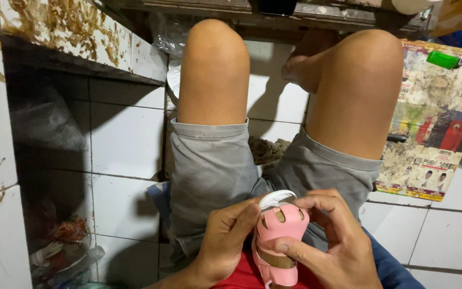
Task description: The person assembles pink slippers by inserting wooden shoe trees into the uppers, heating the uppers over a gas burner, and pressing the heated uppers onto white soles. They then use a curved metal tool to trim excess material around the sole edges. The person repeats this process for multiple slippers.
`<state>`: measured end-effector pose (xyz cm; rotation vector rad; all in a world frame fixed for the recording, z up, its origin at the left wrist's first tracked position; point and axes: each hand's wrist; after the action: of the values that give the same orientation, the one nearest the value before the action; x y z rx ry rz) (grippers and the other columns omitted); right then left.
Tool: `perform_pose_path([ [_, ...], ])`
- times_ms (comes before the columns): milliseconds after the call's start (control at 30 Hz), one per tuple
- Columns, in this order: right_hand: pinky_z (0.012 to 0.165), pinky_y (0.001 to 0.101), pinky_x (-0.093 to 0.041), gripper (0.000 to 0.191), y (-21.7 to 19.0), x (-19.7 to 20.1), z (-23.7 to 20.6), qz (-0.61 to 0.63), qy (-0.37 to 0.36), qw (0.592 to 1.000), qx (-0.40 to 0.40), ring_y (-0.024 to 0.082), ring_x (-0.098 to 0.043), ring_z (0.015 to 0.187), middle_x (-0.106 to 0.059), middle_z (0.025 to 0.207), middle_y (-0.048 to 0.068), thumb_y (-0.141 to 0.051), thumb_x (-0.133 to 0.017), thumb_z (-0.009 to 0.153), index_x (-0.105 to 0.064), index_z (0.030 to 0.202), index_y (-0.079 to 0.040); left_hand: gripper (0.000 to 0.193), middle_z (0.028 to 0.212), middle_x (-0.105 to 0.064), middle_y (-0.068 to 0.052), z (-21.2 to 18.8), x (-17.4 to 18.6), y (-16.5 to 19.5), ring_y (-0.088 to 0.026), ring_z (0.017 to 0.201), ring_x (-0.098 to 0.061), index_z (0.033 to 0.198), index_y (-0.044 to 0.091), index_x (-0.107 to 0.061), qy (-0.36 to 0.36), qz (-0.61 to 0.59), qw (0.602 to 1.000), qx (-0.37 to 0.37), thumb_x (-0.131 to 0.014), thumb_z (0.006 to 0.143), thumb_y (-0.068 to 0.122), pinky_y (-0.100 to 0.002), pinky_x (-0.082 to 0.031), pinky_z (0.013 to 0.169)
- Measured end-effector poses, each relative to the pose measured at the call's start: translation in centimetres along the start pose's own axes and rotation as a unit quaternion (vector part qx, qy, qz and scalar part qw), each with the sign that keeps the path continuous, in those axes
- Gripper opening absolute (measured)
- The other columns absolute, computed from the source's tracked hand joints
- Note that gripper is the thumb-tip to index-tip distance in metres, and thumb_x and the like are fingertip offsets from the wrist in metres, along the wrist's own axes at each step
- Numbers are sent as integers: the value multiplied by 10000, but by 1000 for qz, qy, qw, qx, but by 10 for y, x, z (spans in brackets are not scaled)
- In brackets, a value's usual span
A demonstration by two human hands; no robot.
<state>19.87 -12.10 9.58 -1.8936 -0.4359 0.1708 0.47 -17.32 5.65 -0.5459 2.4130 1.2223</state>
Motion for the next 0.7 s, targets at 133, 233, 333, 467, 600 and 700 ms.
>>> perform_pose_path([
  [133, 930, 346, -565, 570, -3, -1, 0, -54, 7, 998, 35, 218, -681, 1074, -619, 1146, 127, -94, -922, 677, -630, 1157, -2, 454, 908, -698, 11, -5, 2, 0, -51, 856, -582, 1115, -37, -731, 14, 64, 998, -18, -486, 1093, 345, -239, -503, 732],
  [233, 890, 330, -556, 556, -5, 0, 1, -126, 12, 990, 66, 207, -683, 1020, -652, 1101, 121, -148, -941, 655, -655, 1115, -18, 443, 880, -683, 23, -6, 3, 1, -49, 826, -567, 1078, -23, -722, 11, 56, 998, -20, -469, 1098, 340, -242, -494, 706],
  [333, 890, 330, -557, 542, -5, 0, 2, -126, 12, 989, 72, 212, -684, 1010, -646, 1085, 128, -159, -935, 663, -665, 1111, -21, 432, 835, -661, 16, -5, 3, 2, -48, 795, -554, 1031, -14, -706, 10, 100, 994, -46, -459, 1118, 329, -245, -489, 683],
  [467, 902, 337, -520, 560, -2, -1, 0, -138, 16, 986, 93, 223, -654, 991, -629, 1069, 136, -142, -937, 644, -668, 1119, -14, 419, 823, -697, -28, -6, 6, 6, -60, 786, -591, 1070, -17, -709, -6, 134, 988, -80, -463, 1132, 316, -256, -509, 690],
  [600, 926, 335, -512, 578, 6, -2, -5, -138, 30, 985, 100, 223, -636, 1035, -614, 1098, 136, -148, -941, 626, -650, 1107, -15, 445, 966, -786, -79, -7, 7, 11, -98, 899, -699, 1206, -38, -703, -27, 112, 990, -77, -447, 1111, 315, -271, -562, 787],
  [700, 960, 337, -485, 623, 15, -2, -7, -142, 27, 985, 98, 212, -596, 1073, -564, 1163, 131, -140, -937, 638, -632, 1172, -39, 455, 1045, -790, -88, -7, 6, 13, -116, 961, -717, 1257, -56, -690, -49, 73, 994, -64, -473, 1102, 313, -279, -579, 856],
])
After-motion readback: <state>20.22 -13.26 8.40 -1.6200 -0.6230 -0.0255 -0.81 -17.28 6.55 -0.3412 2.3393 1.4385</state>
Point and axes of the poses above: each hand's wrist, its own z-axis towards the middle knuckle, its own x-axis out of the back of the hand, y = z × x
